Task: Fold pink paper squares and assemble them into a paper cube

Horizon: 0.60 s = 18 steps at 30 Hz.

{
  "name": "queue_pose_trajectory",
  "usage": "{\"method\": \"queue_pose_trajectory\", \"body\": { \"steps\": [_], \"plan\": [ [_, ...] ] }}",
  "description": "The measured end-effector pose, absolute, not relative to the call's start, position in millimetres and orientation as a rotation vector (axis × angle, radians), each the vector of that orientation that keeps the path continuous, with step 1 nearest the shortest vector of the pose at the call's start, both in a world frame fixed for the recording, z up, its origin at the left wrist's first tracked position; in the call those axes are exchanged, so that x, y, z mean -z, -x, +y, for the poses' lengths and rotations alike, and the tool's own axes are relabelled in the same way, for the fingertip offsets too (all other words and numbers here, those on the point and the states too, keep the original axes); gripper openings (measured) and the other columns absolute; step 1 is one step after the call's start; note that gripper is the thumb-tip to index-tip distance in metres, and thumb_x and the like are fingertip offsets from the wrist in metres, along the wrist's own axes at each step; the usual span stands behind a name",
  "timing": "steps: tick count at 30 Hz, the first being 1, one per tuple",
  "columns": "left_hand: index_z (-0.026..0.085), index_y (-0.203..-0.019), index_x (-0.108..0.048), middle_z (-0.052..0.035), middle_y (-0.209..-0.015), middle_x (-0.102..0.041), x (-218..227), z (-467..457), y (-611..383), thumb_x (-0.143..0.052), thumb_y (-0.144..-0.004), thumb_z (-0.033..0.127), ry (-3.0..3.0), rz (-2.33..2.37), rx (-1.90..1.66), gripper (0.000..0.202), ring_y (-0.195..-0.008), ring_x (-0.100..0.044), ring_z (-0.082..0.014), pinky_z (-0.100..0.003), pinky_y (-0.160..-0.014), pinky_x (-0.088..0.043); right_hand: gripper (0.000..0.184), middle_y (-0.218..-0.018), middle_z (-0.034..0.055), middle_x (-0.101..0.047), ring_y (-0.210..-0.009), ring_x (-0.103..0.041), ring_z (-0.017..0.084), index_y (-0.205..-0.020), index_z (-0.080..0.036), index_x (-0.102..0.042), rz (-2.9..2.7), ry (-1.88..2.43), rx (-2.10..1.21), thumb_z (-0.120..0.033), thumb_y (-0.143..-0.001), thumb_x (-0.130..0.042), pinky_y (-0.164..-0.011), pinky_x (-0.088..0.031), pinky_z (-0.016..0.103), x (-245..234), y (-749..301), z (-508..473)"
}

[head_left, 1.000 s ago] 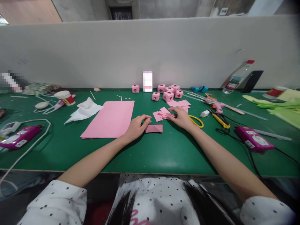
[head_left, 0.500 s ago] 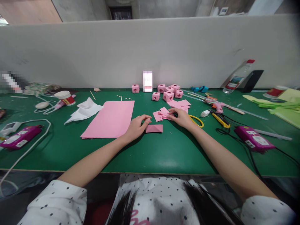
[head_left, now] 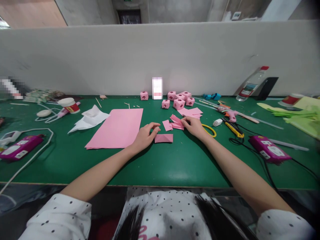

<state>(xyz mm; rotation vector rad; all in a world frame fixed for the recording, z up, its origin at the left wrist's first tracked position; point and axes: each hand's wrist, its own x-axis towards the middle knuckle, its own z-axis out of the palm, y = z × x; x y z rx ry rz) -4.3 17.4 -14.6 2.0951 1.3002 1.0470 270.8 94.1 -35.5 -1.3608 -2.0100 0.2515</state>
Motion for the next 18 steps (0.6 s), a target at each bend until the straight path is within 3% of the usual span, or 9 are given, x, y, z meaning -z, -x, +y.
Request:
{"method": "queue_pose_trajectory", "body": {
  "steps": [4,7,12,18],
  "plan": [
    [0.020,-0.114,-0.061,-0.0077,-0.109,-0.072,14,17,5,-0.044,-0.097,0.042,-2.073,1.277,-1.104,0.033,-0.100,-0.067,-0.0219,-0.035,-0.087,-0.050,0.015,-0.078,0.0059,-0.074,-0.070,-0.069,0.021,-0.088,-0.019,-0.067,-1.927,1.367,0.014,-0.028,-0.088,-0.055,-0.064,-0.049,0.029,26,-257,77],
    [0.020,-0.118,-0.058,-0.0095,-0.115,-0.069,15,19,5,-0.043,-0.097,0.045,-2.027,1.216,-1.199,0.036,-0.106,-0.065,-0.0225,-0.036,-0.091,-0.050,0.014,-0.080,0.0052,-0.075,-0.064,-0.069,0.019,-0.092,-0.019,-0.064,-1.906,1.232,0.009,-0.028,-0.090,-0.054,-0.061,-0.049,0.026,19,-237,56],
    [0.020,-0.129,-0.050,-0.0118,-0.123,-0.062,17,21,4,-0.051,-0.093,0.049,-1.872,1.163,-1.280,0.046,-0.105,-0.064,-0.0215,-0.037,-0.090,-0.051,0.009,-0.083,0.0041,-0.075,-0.068,-0.070,0.017,-0.093,-0.021,-0.062,-2.038,1.027,-0.035,-0.025,-0.090,-0.055,-0.062,-0.051,0.024,18,-213,29],
    [0.020,-0.127,-0.049,-0.0113,-0.118,-0.063,15,19,1,-0.060,-0.089,0.043,-1.843,1.045,-1.314,0.046,-0.104,-0.063,-0.0198,-0.039,-0.095,-0.049,0.011,-0.087,0.0034,-0.076,-0.072,-0.069,0.015,-0.095,-0.022,-0.062,-2.168,0.901,0.192,-0.021,-0.093,-0.051,-0.062,-0.048,0.022,17,-206,18]
  ]
}}
